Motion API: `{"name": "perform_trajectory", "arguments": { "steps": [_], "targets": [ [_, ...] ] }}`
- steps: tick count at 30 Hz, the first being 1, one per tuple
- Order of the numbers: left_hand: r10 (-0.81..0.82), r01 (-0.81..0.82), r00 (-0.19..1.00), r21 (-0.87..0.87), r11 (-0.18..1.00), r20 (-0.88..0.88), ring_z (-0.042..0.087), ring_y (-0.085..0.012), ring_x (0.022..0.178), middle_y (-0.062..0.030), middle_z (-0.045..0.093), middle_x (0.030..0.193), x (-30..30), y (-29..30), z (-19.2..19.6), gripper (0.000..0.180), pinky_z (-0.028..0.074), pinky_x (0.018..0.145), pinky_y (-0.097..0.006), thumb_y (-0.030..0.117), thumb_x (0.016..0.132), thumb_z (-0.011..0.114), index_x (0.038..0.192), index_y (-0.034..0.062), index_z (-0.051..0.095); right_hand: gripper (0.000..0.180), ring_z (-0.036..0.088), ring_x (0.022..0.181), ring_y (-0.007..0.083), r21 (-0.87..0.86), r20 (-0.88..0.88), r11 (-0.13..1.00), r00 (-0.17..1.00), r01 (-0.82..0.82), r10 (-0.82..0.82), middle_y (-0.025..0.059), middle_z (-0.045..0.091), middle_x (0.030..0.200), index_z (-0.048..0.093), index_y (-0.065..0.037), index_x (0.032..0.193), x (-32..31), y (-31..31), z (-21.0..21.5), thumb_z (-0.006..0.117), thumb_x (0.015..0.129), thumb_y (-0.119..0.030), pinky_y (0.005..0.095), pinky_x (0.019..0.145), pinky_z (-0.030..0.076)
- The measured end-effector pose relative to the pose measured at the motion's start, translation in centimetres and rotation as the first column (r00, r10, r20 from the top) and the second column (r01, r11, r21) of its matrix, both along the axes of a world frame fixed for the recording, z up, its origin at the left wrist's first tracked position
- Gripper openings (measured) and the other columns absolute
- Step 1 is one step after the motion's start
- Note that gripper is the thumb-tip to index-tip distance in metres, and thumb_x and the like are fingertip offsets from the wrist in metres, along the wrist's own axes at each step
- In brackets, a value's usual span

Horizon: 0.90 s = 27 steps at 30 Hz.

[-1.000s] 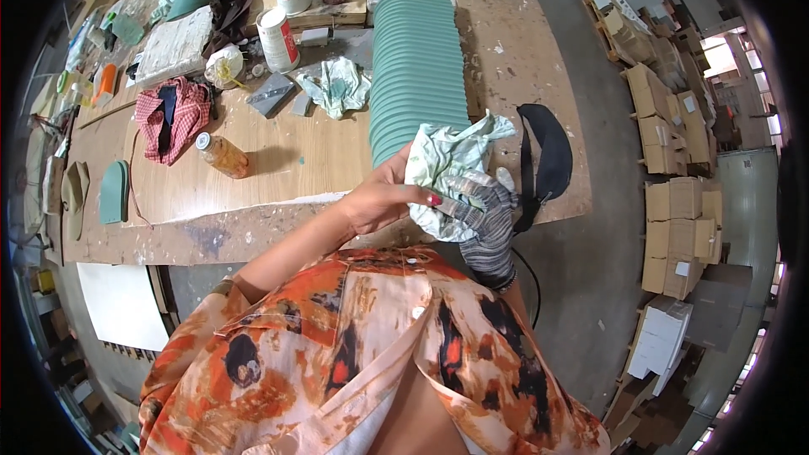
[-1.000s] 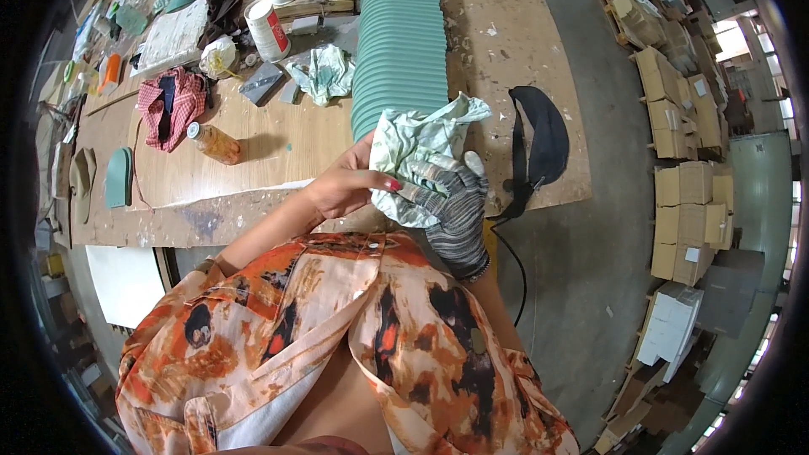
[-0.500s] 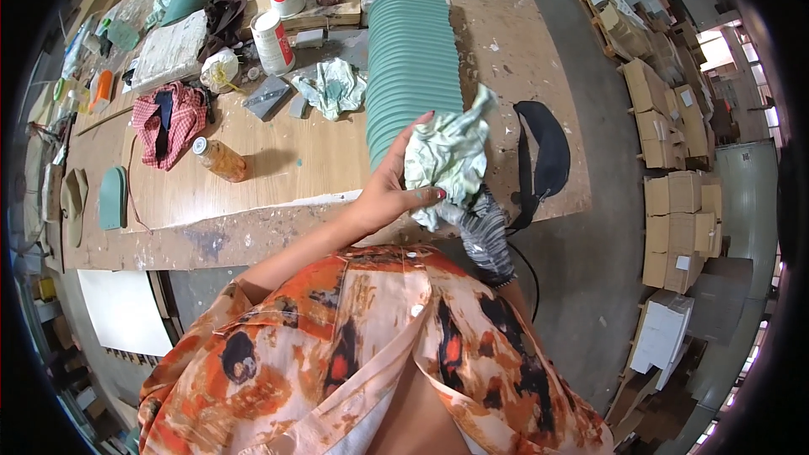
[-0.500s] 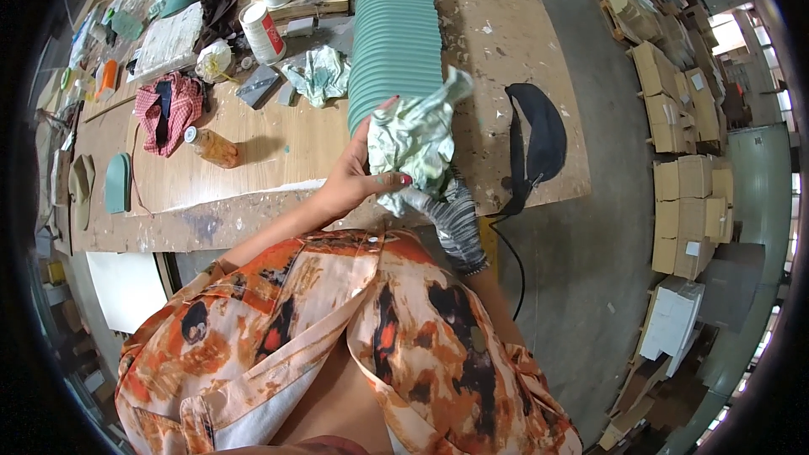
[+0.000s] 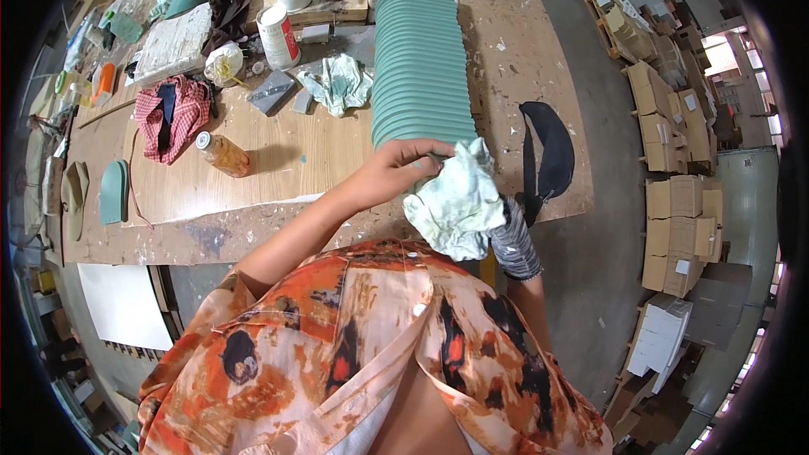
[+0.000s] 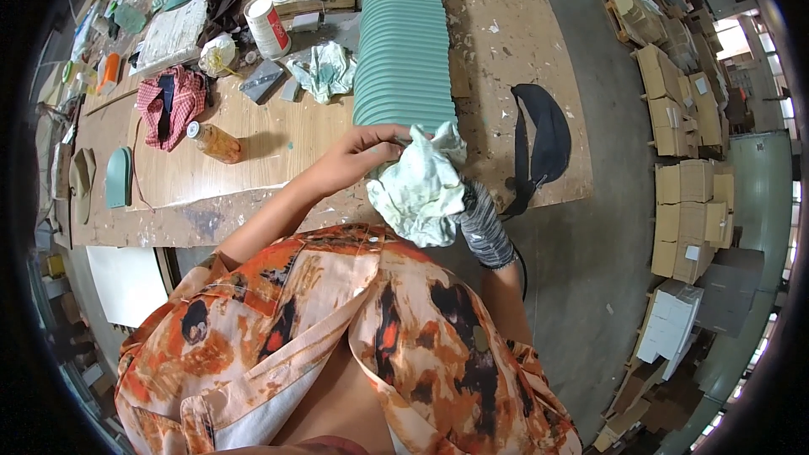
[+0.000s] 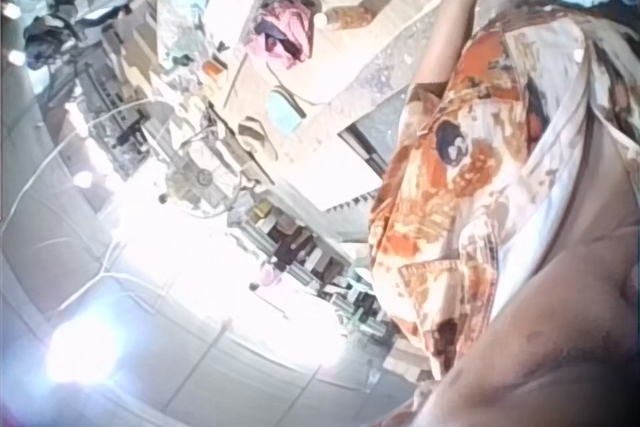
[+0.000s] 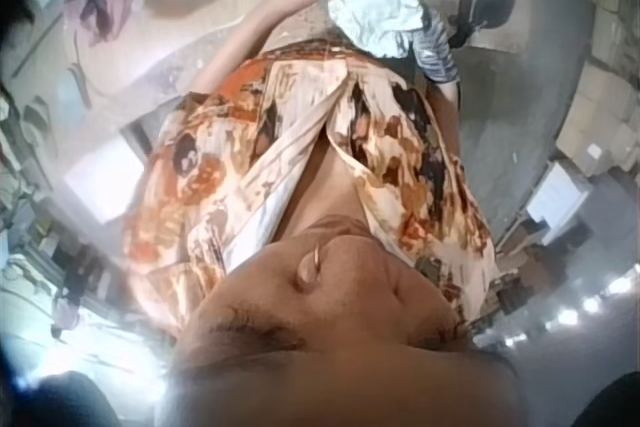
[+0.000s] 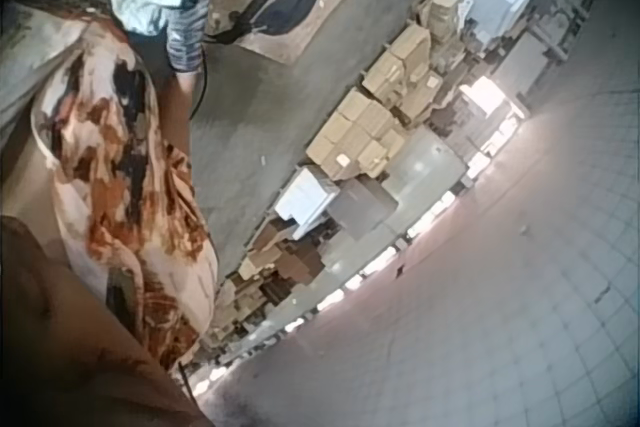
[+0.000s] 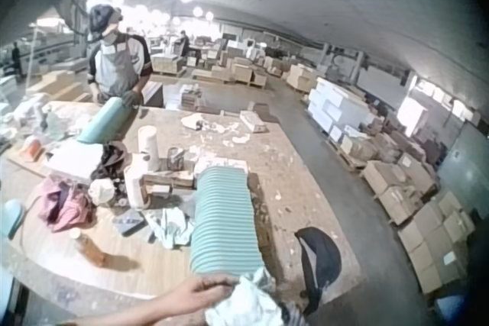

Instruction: The person wipes a green ridged foam object with a cloth and a bottle of liquid, then picks up a small circular item and uses a tool to clean it.

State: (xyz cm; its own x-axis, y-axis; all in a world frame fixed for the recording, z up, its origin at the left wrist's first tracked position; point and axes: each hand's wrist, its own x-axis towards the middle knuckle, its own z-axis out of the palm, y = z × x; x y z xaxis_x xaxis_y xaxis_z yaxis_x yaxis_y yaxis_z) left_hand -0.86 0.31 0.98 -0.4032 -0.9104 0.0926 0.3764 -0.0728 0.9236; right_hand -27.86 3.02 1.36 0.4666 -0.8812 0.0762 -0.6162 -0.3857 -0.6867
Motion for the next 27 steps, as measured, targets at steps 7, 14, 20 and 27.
{"name": "perform_trajectory", "arguments": {
  "steps": [7, 14, 20, 27],
  "targets": [
    [0.125, -0.123, 0.992, 0.118, 0.985, -0.007, 0.053, -0.0086, 0.108, -0.0046, 0.057, 0.125, -1.0, 1.3, 2.0, 0.04, 0.041, 0.098, -0.026, 0.004, 0.095, 0.053, 0.135, 0.0019, 0.05, 0.025, 0.064, 0.088, 0.021, -0.392, -0.233, 0.918, 0.972, -0.061, -0.035, 0.0114, 0.067, 0.104, 0.062, 0.0, 0.111, -2.1, -1.4, -3.1, 0.06, 0.091, -0.014, 0.0346, 0.08, 0.051],
    [0.111, -0.106, 0.991, -0.063, 0.992, 0.073, 0.052, -0.0132, 0.107, -0.0072, 0.055, 0.118, -1.2, 0.8, -1.7, 0.026, 0.043, 0.093, -0.027, 0.007, 0.094, 0.056, 0.119, 0.0006, 0.061, 0.047, 0.059, 0.089, 0.016, 0.443, 0.662, 0.895, 0.657, 0.045, -0.361, 0.0066, 0.064, 0.101, 0.06, -0.001, 0.111, 2.3, -0.8, 0.5, 0.064, 0.085, -0.04, 0.0307, 0.078, 0.049],
    [0.293, -0.238, 0.887, -0.191, 0.952, 0.356, 0.048, -0.0179, 0.1, -0.0072, 0.044, 0.106, -1.2, 2.0, -0.1, 0.023, 0.043, 0.088, -0.03, 0.008, 0.089, 0.062, 0.112, 0.0047, 0.059, 0.045, 0.059, 0.089, 0.0158, 0.303, 0.587, 0.932, 0.731, 0.201, -0.348, 0.0066, 0.064, 0.101, 0.06, -0.001, 0.112, 2.7, -0.9, -0.5, 0.065, 0.084, -0.036, 0.0299, 0.078, 0.049],
    [0.487, -0.472, 0.831, -0.124, 0.873, 0.267, 0.053, -0.0183, 0.097, -0.009, 0.049, 0.109, 0.1, 1.2, -2.2, 0.03, 0.044, 0.089, -0.032, 0.008, 0.09, 0.062, 0.117, 0.0038, 0.051, 0.042, 0.059, 0.089, 0.0156, 0.019, 0.515, 0.897, 0.765, 0.441, -0.387, 0.0065, 0.064, 0.1, 0.06, -0.001, 0.112, 1.9, -3.2, -0.2, 0.067, 0.083, -0.031, 0.029, 0.078, 0.049]
  ]
}}
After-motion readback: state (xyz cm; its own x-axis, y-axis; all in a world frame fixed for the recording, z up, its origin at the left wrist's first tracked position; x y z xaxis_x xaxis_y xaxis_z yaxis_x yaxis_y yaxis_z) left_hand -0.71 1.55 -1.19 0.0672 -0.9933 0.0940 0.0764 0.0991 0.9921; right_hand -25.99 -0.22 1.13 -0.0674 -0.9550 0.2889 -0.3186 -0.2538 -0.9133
